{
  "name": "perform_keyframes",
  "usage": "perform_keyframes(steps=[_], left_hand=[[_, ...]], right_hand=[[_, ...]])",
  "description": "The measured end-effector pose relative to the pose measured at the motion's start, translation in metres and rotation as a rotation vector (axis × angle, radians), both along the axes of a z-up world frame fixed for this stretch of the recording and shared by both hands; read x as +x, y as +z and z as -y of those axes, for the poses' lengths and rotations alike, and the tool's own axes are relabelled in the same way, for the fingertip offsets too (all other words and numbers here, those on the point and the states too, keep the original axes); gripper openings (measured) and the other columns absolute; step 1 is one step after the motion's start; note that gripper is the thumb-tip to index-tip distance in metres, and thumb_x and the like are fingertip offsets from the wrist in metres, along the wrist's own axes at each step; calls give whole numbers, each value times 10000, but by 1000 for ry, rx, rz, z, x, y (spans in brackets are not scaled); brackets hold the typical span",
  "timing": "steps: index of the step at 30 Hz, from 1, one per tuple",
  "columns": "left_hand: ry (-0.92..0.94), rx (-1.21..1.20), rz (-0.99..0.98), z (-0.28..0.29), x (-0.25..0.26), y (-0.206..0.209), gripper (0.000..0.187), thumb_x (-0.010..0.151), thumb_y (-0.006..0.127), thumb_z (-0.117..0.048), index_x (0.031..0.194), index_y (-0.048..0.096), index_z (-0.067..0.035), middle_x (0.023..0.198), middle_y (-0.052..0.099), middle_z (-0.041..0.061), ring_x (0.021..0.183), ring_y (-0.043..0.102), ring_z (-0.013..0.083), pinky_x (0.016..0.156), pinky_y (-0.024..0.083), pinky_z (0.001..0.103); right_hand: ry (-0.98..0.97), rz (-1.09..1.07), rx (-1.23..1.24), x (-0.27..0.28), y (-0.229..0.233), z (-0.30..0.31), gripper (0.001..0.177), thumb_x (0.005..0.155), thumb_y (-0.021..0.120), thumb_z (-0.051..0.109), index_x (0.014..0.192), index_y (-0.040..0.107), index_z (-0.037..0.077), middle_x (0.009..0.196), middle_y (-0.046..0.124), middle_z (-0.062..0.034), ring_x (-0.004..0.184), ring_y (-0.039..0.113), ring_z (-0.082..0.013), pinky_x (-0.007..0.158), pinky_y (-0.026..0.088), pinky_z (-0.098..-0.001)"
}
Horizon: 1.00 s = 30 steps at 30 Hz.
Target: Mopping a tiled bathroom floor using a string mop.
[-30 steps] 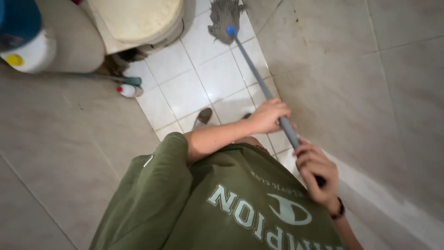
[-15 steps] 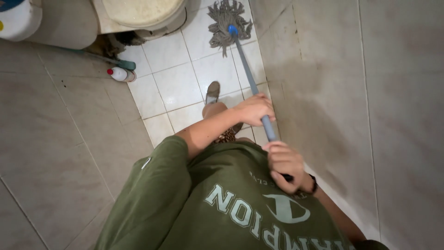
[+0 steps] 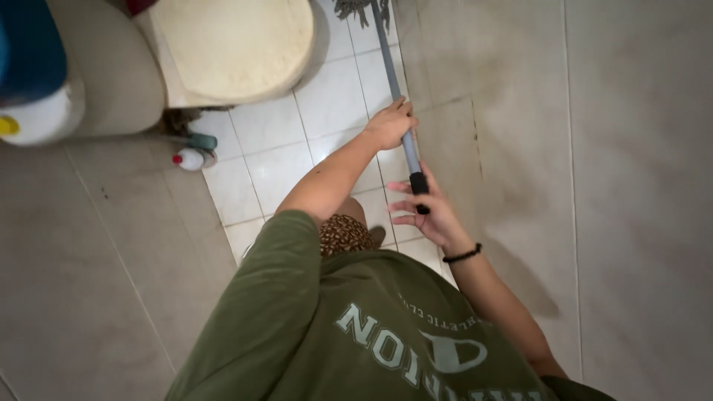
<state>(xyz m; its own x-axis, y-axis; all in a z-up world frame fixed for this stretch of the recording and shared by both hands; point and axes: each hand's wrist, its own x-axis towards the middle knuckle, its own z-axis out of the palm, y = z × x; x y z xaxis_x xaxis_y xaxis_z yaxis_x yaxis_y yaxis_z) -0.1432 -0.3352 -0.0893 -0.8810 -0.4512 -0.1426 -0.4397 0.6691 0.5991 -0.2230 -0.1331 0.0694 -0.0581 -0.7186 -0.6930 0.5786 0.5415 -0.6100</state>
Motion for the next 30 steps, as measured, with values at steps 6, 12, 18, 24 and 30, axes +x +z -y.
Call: perform_keyframes(steps=[6, 12, 18, 24, 30], left_hand=[[6, -17, 185, 91, -10, 0, 416, 822, 703, -56, 1220, 637, -156, 1467, 471, 150, 1492, 326, 396, 1099, 463, 451], [322, 109, 61, 140, 18, -16, 782, 775, 690, -4, 1483, 399, -167, 1605, 284, 221, 1475, 301, 438, 1057, 479, 446], [495, 301, 7, 139, 83, -6, 783, 828, 634, -22, 1538, 347, -183, 1575, 345, 217, 1321, 519, 413, 1032, 507, 448], [568, 398, 12, 126, 122, -7, 775, 843, 622, -34, 1547, 339, -190, 1533, 425, 178, 1244, 584, 384, 1001, 519, 439], [535, 454, 34, 110, 115, -18, 777, 837, 604, -19, 1547, 341, -192, 1524, 450, 146, 1245, 593, 354, 980, 529, 433]], right_hand=[[-37, 219, 35, -21, -88, 109, 433, 1035, 617, 95, 1411, 403, 108, 888, 562, -49, 542, 524, -131, 410, 415, -281], [139, -294, 126, -16, -129, 241, 644, 917, 603, 73, 1522, 411, 185, 684, 551, -22, 446, 507, -136, 367, 403, -318], [362, -635, 81, -68, -210, 365, 603, 938, 585, 51, 1533, 487, 52, 691, 567, -3, 514, 541, -124, 428, 426, -303], [482, -648, 143, -85, -144, 440, 631, 962, 552, 79, 1574, 430, 172, 731, 558, -2, 492, 510, -121, 404, 433, -333], [454, -686, 158, -84, -186, 340, 740, 980, 527, 78, 1654, 278, 259, 704, 559, -35, 481, 504, -152, 411, 439, -341]])
